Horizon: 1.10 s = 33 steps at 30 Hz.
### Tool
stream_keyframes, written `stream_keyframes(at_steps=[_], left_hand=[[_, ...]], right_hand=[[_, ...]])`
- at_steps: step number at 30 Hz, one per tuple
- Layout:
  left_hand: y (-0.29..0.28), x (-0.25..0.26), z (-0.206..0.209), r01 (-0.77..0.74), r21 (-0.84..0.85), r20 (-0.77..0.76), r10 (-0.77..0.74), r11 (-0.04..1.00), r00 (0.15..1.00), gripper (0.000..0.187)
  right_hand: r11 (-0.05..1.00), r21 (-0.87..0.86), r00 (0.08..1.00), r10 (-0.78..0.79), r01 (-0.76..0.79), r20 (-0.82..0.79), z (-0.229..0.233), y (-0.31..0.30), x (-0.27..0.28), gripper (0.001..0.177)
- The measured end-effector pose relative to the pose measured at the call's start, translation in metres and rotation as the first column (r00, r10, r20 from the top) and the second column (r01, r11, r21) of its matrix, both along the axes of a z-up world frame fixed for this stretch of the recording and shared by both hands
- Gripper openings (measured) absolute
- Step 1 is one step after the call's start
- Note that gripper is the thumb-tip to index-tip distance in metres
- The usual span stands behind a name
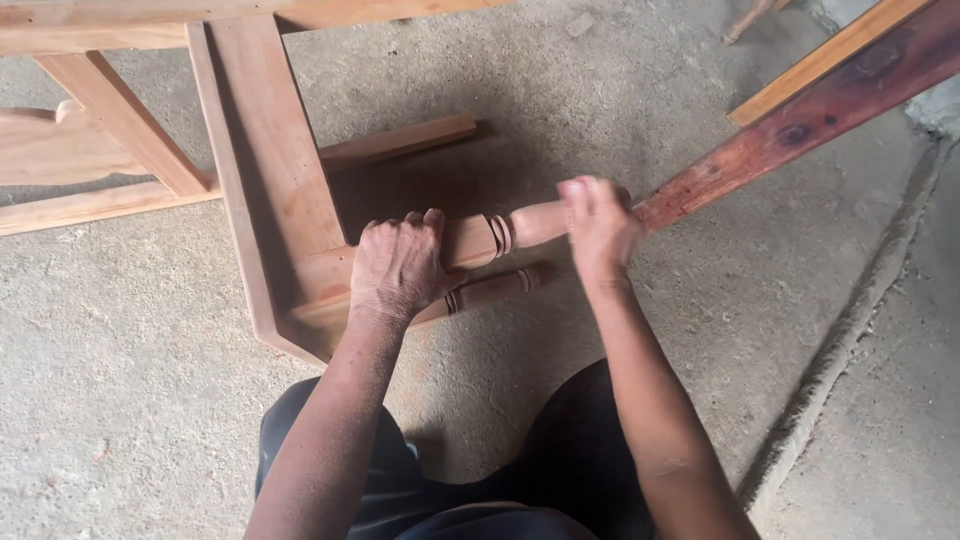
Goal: Sanding the legs of a wooden chair using sandpaper to smooth the surface.
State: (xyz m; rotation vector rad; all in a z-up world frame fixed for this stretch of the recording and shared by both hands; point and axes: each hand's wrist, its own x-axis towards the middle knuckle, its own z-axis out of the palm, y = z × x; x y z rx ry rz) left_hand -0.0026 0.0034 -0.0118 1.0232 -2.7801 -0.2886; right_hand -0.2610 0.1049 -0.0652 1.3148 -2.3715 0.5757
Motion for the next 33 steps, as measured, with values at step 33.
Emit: stream_keyframes(at_steps=[33], left_hand=[[-0.003,-0.001,0.003,0.016,0.049,0.053,-0.019,0.999,0.998,0.07]], right_hand=[[0.946,-0.062,0.945,0.312,-0.319,-0.098,0.029,-0.02,0.053,0.022]])
